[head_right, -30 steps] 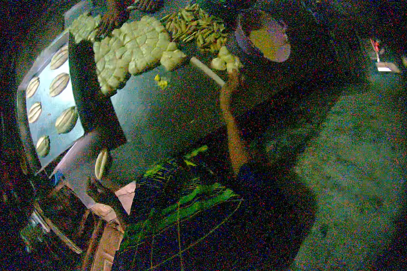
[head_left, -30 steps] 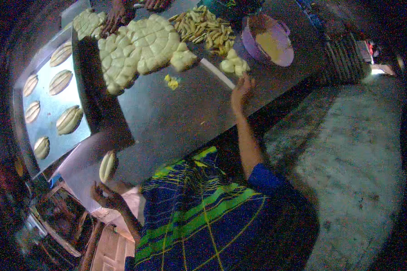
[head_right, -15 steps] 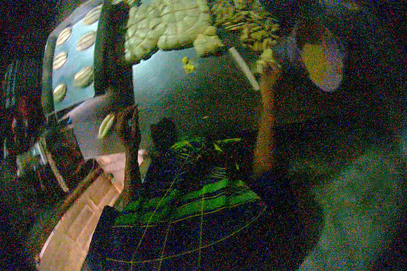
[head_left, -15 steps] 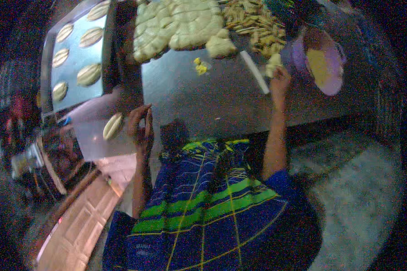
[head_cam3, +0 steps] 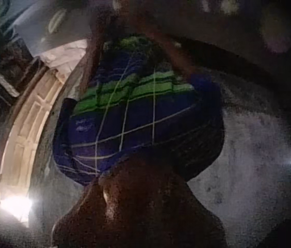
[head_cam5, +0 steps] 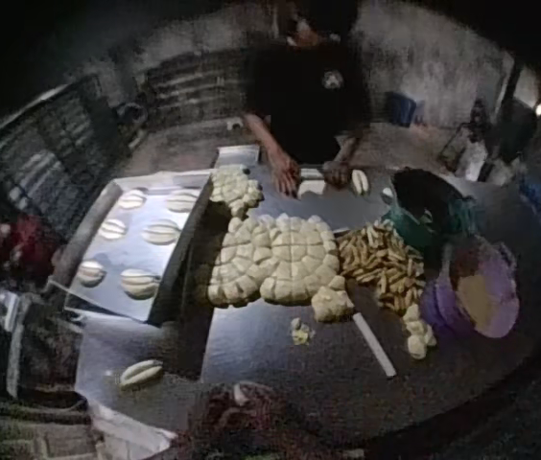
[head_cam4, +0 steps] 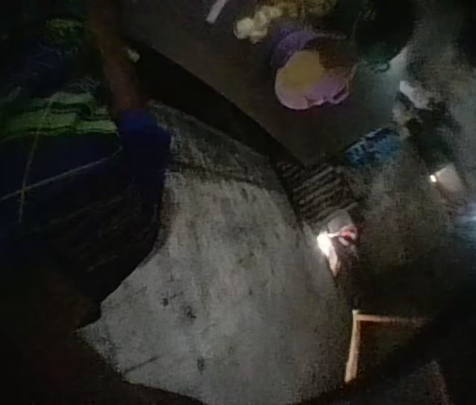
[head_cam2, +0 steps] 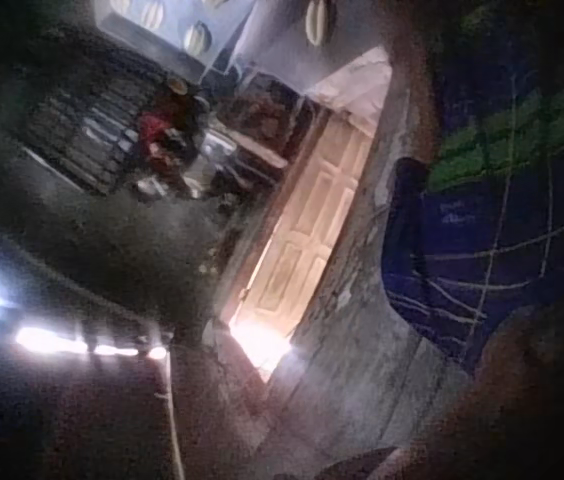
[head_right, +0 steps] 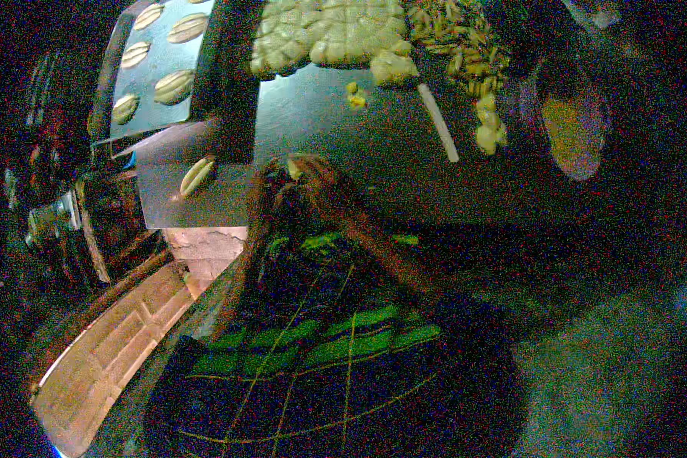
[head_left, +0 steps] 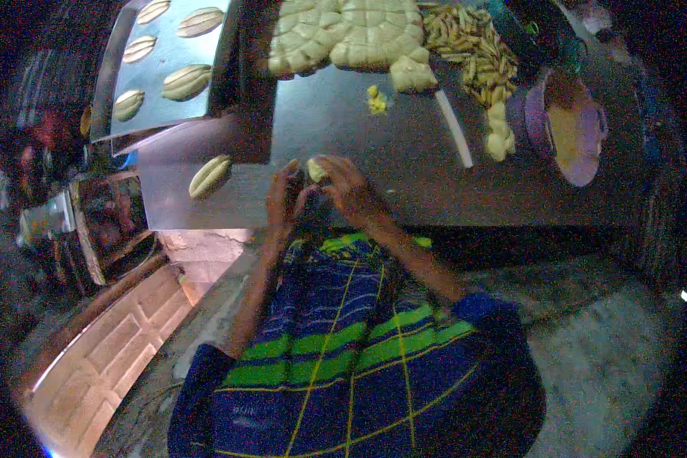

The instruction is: The person flattens pieces of dough by hand, applies a dark filling using a brush, rolls the dough into cylindrical shapes, and places them onto a large metal tray.

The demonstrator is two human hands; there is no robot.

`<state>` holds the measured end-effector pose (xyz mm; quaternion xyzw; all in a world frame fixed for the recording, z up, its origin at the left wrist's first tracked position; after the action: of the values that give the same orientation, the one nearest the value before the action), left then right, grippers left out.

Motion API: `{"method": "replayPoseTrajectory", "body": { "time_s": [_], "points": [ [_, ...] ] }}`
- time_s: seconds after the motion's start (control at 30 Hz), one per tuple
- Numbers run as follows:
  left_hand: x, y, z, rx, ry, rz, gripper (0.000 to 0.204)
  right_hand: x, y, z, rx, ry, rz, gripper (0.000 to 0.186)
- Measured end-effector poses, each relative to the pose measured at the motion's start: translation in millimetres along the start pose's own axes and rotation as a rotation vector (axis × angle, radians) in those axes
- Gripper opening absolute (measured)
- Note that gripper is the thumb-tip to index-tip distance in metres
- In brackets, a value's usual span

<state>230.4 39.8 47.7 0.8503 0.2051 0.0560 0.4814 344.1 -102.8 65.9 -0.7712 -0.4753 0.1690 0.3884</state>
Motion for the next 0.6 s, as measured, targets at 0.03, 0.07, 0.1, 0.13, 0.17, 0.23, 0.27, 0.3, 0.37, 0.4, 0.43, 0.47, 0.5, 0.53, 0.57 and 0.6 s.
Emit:
{"method": "replayPoseTrajectory", "body": {
  "time_s": [0.03, 0.07, 0.1, 0.13, 0.17, 0.23, 0.27, 0.3, 0.37, 0.4, 0.43, 0.47, 0.5, 0.53, 0.57, 0.6],
  "points": [
    [8, -14, 17, 0.098, -0.007, 0.115, 0.059, -5, 12, -2, 0.093, 0.083, 0.037, 0.048],
    [6, -15, 29, 0.258, -0.032, 0.116, 0.062, -9, 14, -10, 0.048, 0.066, 0.127, 0.047],
    [11, -18, 41, 0.421, -0.038, 0.127, 0.065, -12, 18, -21, -0.001, 0.048, 0.215, 0.047],
    [17, -2, 38, 0.324, -0.041, 0.121, 0.063, -14, 22, -27, -0.048, 0.04, 0.295, 0.046],
    [29, 5, 37, 0.219, -0.049, 0.133, 0.062, -13, 28, -28, -0.095, 0.031, 0.229, 0.045],
    [47, -16, 47, 0.092, -0.131, 0.116, 0.056, -11, 43, -17, -0.196, 0.03, 0.097, 0.043],
    [57, -17, 55, 0.008, -0.21, 0.013, 0.053, -11, 56, -10, -0.243, 0.043, 0.125, 0.043],
    [65, -18, 62, -0.076, -0.289, -0.09, 0.051, -12, 68, -2, -0.289, 0.057, 0.151, 0.043],
    [69, -28, 76, 0.119, -0.165, 0.142, 0.05, -15, 78, 4, -0.332, 0.092, 0.193, 0.044],
    [69, -33, 81, 0.223, -0.097, 0.255, 0.05, -17, 79, 4, -0.327, 0.12, 0.203, 0.046],
    [69, -30, 75, 0.293, -0.089, 0.293, 0.052, -14, 73, 8, -0.318, 0.16, 0.219, 0.047],
    [67, -26, 70, 0.363, -0.081, 0.331, 0.054, -11, 66, 13, -0.361, 0.183, 0.214, 0.05],
    [64, -22, 67, 0.433, -0.072, 0.368, 0.057, -8, 59, 18, -0.403, 0.206, 0.209, 0.052],
    [61, -18, 72, 0.571, -0.082, 0.408, 0.062, -11, 55, 18, -0.458, 0.191, 0.229, 0.054],
    [54, -20, 80, 0.717, -0.085, 0.429, 0.066, -10, 48, 19, -0.502, 0.171, 0.234, 0.057],
    [51, -22, 87, 0.863, -0.089, 0.449, 0.072, -10, 43, 17, -0.55, 0.114, 0.251, 0.059]
  ]
}}
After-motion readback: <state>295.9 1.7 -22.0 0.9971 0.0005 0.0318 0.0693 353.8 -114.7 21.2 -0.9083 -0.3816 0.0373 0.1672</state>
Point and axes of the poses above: each hand's wrist, its own x-axis towards the middle knuckle, its own z-axis out of the palm, y = z × x, the point moved 3 cm from there along x, towards the middle knuckle, and after that the axes turned 10 degrees about -y, right-handed, at the moved point
